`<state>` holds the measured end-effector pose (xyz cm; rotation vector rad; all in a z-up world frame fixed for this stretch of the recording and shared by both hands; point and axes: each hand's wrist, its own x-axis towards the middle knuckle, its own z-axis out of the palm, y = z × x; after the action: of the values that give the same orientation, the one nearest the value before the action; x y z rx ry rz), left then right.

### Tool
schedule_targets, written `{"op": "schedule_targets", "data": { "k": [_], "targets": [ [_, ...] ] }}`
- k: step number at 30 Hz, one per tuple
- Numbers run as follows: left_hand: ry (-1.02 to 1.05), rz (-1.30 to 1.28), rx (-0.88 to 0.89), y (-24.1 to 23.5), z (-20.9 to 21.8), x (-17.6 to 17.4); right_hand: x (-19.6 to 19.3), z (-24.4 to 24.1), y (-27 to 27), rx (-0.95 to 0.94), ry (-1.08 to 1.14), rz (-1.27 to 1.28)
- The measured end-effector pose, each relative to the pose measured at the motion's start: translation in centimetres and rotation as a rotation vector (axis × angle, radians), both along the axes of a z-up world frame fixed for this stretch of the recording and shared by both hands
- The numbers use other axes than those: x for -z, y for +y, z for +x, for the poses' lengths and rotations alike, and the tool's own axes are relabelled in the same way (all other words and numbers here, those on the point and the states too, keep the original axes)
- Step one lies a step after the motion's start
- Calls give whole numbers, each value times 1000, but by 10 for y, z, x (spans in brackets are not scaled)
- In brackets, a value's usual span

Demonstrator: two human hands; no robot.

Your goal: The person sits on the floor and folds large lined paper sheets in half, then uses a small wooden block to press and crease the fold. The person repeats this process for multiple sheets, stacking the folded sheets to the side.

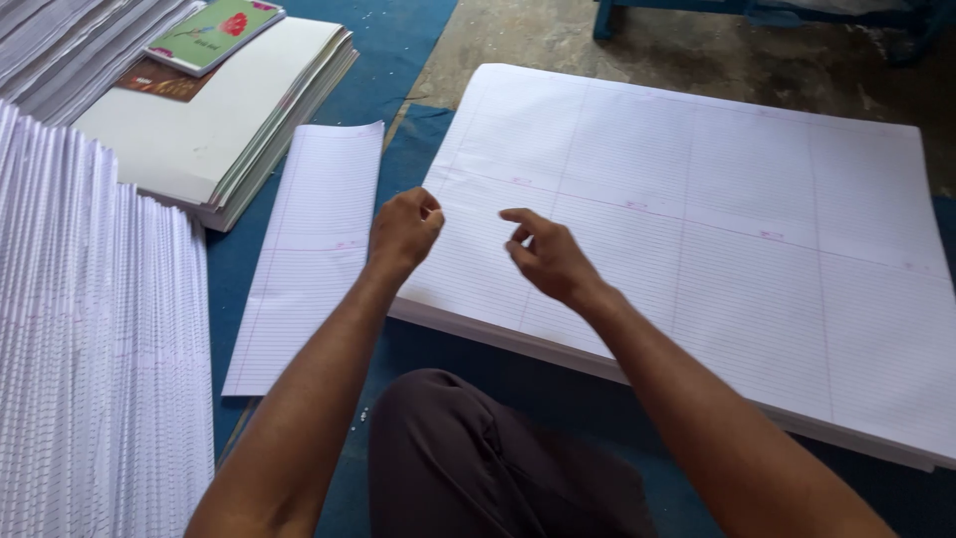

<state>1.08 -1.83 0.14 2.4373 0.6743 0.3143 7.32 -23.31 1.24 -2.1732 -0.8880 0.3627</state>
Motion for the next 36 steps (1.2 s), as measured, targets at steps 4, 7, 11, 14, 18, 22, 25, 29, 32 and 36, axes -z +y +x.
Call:
{"op": "schedule_targets", "data": {
  "k": [4,7,11,14,18,22,25,29,32,36],
  "targets": [
    [28,-23,87,-40,19,3,2,17,-48,97,7,-46],
    [26,-45,152,-68,31,6,2,26,-83,155,-8,-75],
    [18,-59,253,-107,44,12,4,36,-135,221,-37,-179],
    [1,-108,292,-135,52,15,8,44,-174,282,-60,-250],
    [-37,-150,341,-172,65,16,15,59,-231,359,-108,-288],
    [-58,-171,390,-203,72,16,20,71,-291,465,-96,-345],
    [-52,-222,409,-228,76,14,22,77,-338,535,-96,-406],
    [-63,-309,461,-264,83,12,24,80,-396,605,-114,-465],
    [-69,-363,506,-291,90,14,29,81,-433,689,-125,-560],
    [-69,-348,598,-330,98,22,36,80,-479,780,-97,-562]
  ]
}}
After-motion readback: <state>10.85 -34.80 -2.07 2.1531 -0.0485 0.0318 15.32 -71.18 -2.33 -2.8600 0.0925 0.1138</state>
